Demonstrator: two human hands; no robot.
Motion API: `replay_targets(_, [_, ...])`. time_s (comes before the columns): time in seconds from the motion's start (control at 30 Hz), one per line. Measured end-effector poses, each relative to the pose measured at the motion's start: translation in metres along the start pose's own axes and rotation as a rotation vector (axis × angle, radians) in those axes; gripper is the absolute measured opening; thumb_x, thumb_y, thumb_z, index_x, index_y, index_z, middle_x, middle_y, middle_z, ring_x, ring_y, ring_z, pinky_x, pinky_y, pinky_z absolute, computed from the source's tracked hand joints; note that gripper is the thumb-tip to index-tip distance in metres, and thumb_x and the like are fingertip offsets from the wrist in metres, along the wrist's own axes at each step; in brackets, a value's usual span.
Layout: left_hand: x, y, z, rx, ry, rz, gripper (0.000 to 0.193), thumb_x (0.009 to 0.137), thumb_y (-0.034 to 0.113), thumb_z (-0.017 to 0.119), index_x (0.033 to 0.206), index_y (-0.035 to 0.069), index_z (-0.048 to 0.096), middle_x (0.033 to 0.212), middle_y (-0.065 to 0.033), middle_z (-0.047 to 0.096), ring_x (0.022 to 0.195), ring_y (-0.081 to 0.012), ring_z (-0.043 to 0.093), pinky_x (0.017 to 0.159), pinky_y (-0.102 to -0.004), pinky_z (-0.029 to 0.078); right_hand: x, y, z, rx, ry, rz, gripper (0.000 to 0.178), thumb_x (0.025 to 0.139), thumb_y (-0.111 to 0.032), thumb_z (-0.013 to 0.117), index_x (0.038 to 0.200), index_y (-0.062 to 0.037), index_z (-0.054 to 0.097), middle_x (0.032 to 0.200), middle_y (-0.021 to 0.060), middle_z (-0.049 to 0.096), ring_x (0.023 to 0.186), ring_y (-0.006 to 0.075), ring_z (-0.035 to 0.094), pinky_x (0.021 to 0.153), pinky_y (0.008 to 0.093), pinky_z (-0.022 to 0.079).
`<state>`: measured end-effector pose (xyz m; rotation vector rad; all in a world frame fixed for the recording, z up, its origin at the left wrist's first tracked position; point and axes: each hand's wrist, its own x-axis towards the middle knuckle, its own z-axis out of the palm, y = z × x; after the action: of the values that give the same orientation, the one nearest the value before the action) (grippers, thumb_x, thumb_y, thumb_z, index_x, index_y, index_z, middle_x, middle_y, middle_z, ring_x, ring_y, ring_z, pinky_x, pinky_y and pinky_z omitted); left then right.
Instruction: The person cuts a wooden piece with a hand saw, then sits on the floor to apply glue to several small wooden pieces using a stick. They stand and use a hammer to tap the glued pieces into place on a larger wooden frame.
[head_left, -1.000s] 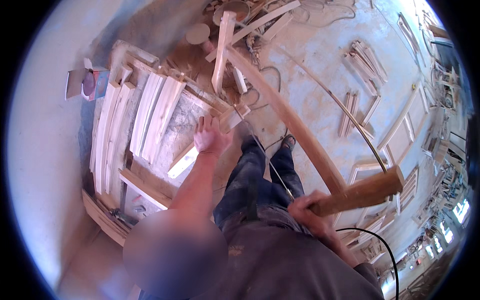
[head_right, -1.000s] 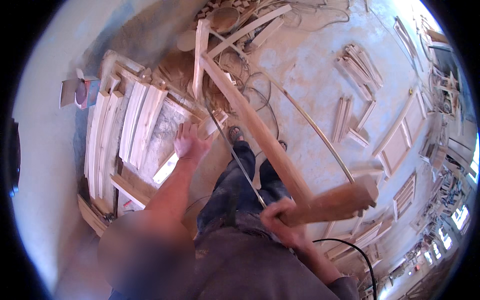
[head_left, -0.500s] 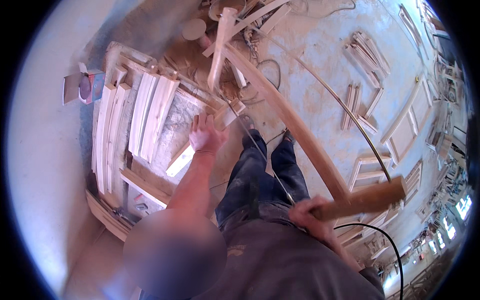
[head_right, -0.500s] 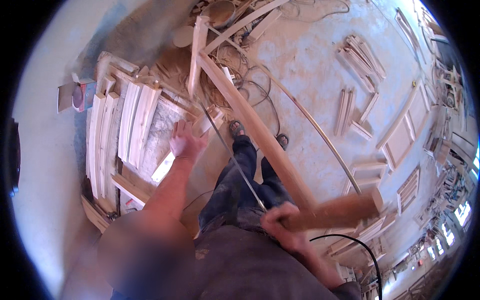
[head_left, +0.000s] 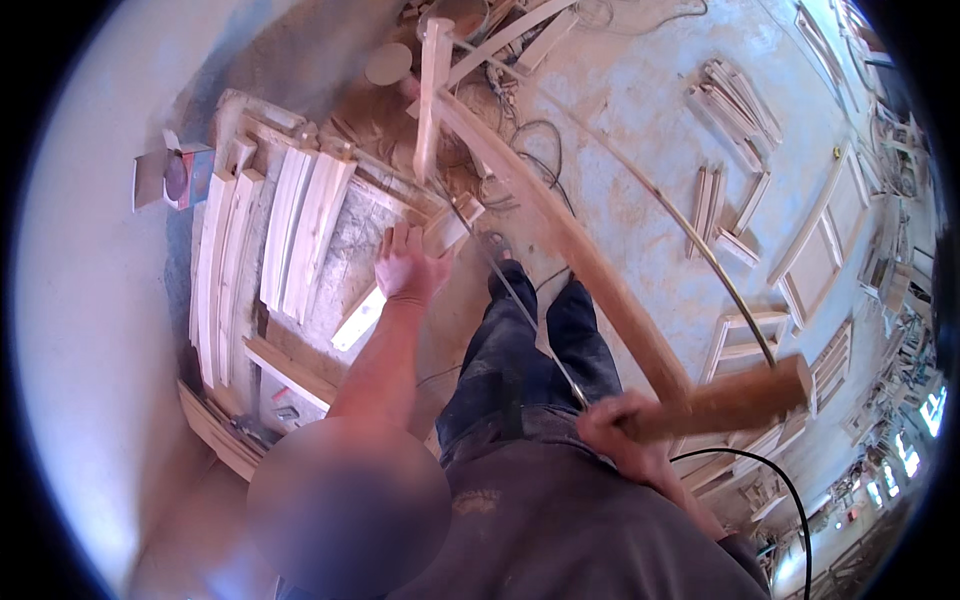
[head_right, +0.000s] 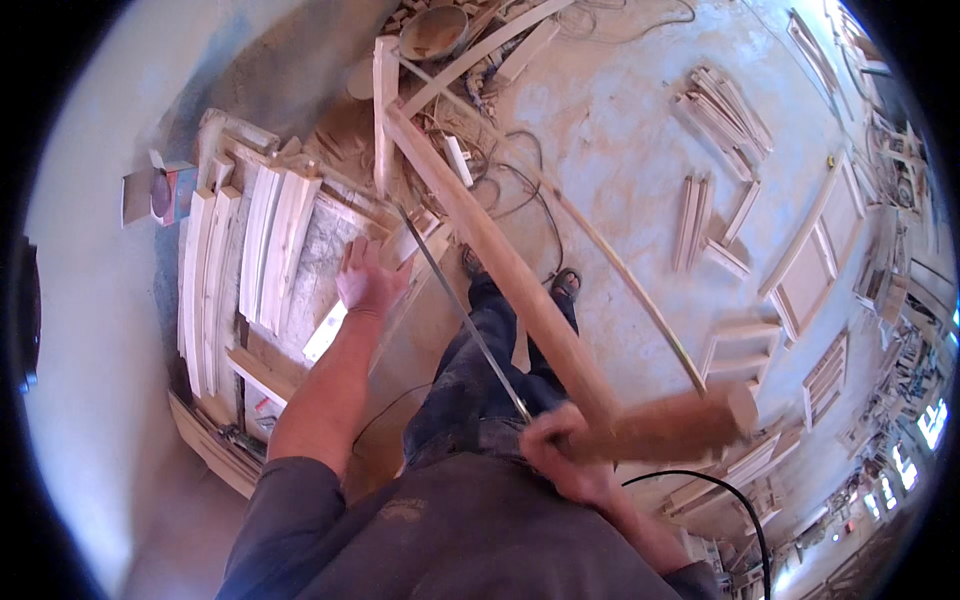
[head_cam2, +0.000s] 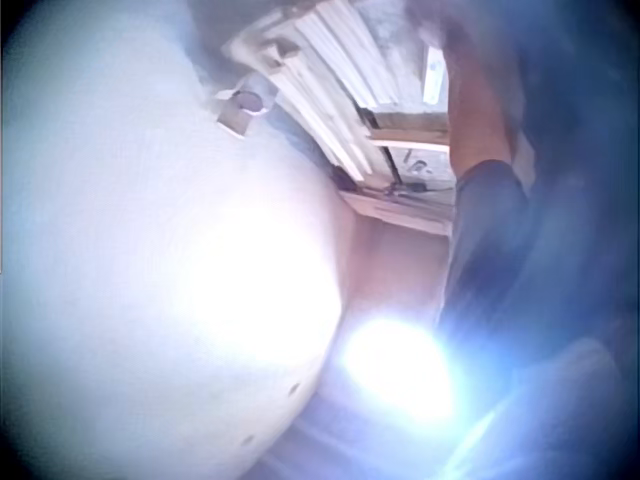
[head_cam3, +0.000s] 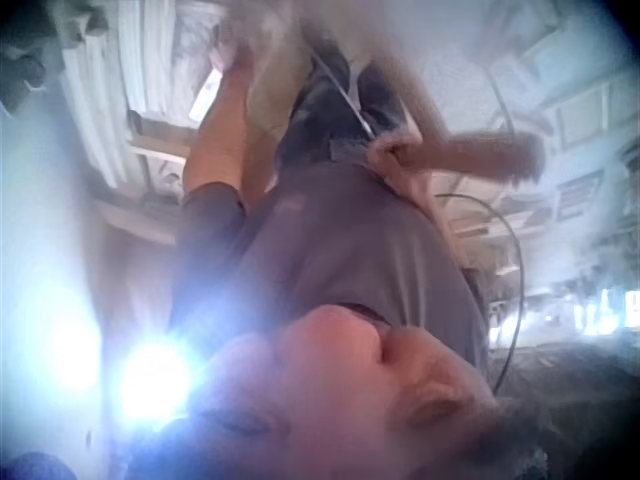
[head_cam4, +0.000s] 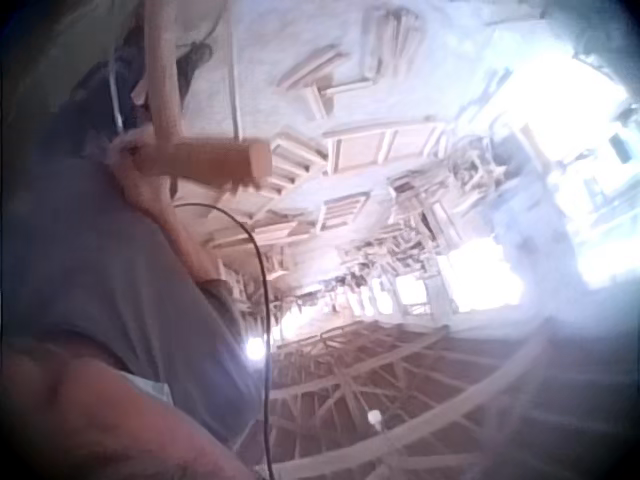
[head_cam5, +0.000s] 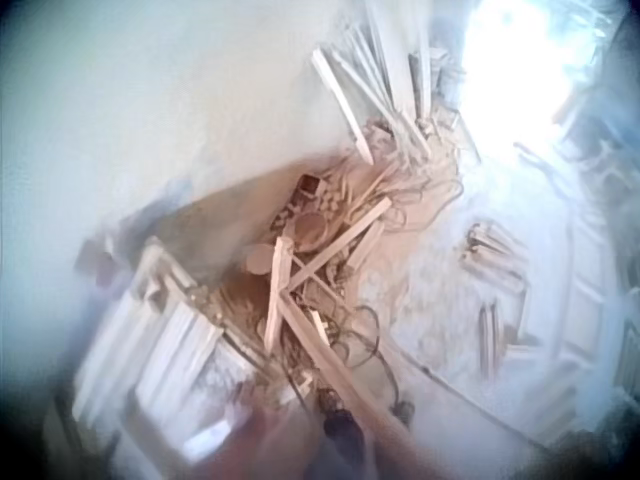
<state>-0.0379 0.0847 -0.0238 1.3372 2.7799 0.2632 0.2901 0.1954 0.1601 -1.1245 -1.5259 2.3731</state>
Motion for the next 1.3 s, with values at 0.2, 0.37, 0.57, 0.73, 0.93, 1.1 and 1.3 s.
replay_targets(0.2, [0.000,0.002,-0.003,0.023,-0.016,-0.003,0.042,0.065,0.037,0.087,0.092,0.009,0.070,0.096,-0.0106,0.063,0.094,-0.0326,0.064,0.079,-0.0446,0.057,0.111,0.005,0.041,0.328,0.112,0.144,0.010,0.086,-0.003,0.072,0.086,-0.0023,0.062,0.072,0.0035,0.061,0.061,0.0098,0.056,0.051,0.0278,0.043])
replay_targets(0.37, [0.002,0.003,0.000,-0.022,0.028,-0.001,0.038,0.064,0.033,0.085,0.087,0.008,0.068,0.099,-0.0093,0.063,0.097,-0.0315,0.063,0.082,-0.0444,0.056,0.116,-0.005,0.060,0.275,0.182,0.122,0.012,0.082,-0.004,0.074,0.087,0.0000,0.064,0.069,0.0054,0.062,0.055,0.0123,0.057,0.047,0.0274,0.042])
replay_targets(0.57, [-0.003,0.003,0.000,-0.002,0.016,-0.028,0.039,0.067,0.037,0.083,0.089,0.008,0.069,0.102,-0.0097,0.063,0.096,-0.0326,0.064,0.083,-0.0462,0.056,0.072,-0.033,0.028,0.536,0.243,0.050,0.018,0.086,0.001,0.062,0.089,-0.0055,0.046,0.060,0.0044,0.046,0.051,0.0150,0.046,0.045,0.0304,0.036])
replay_targets(0.73, [-0.012,-0.003,-0.003,-0.067,-0.066,-0.115,0.045,0.072,0.030,0.080,0.112,0.012,0.067,0.108,-0.0090,0.061,0.107,-0.0322,0.060,0.091,-0.0498,0.050,0.054,-0.027,-0.002,0.292,0.443,0.105,0.015,0.088,0.003,0.056,0.094,-0.0065,0.046,0.059,0.0031,0.042,0.047,0.0123,0.040,0.051,0.0308,0.042])
replay_targets(0.93, [-0.077,-0.019,-0.047,-0.141,-0.249,-0.137,0.061,0.078,0.014,0.071,0.136,0.008,0.055,0.124,-0.0170,0.056,0.120,-0.0371,0.049,0.099,-0.0519,0.041,0.029,-0.002,-0.022,0.357,0.561,0.065,0.017,0.086,0.002,0.055,0.094,-0.0079,0.044,0.059,0.0008,0.038,0.045,0.0142,0.039,0.048,0.0337,0.044])
replay_targets(1.1, [-0.089,-0.065,-0.053,-0.087,-0.018,-0.216,0.062,0.075,0.007,0.069,0.135,0.009,0.057,0.113,-0.0159,0.056,0.111,-0.0356,0.051,0.094,-0.0512,0.042,0.020,0.000,-0.015,0.285,0.667,0.197,0.019,0.083,0.003,0.056,0.096,-0.0060,0.046,0.060,0.0018,0.040,0.046,0.0153,0.041,0.051,0.0360,0.047])
replay_targets(1.3, [-0.023,-0.152,-0.105,0.029,0.225,-0.357,0.062,0.073,0.009,0.075,0.133,0.010,0.059,0.121,-0.0115,0.057,0.116,-0.0345,0.050,0.099,-0.0487,0.042,0.017,0.018,-0.013,0.278,0.583,0.263,0.015,0.088,-0.003,0.057,0.098,-0.0127,0.052,0.059,-0.0018,0.039,0.048,0.0127,0.044,0.053,0.0362,0.048])
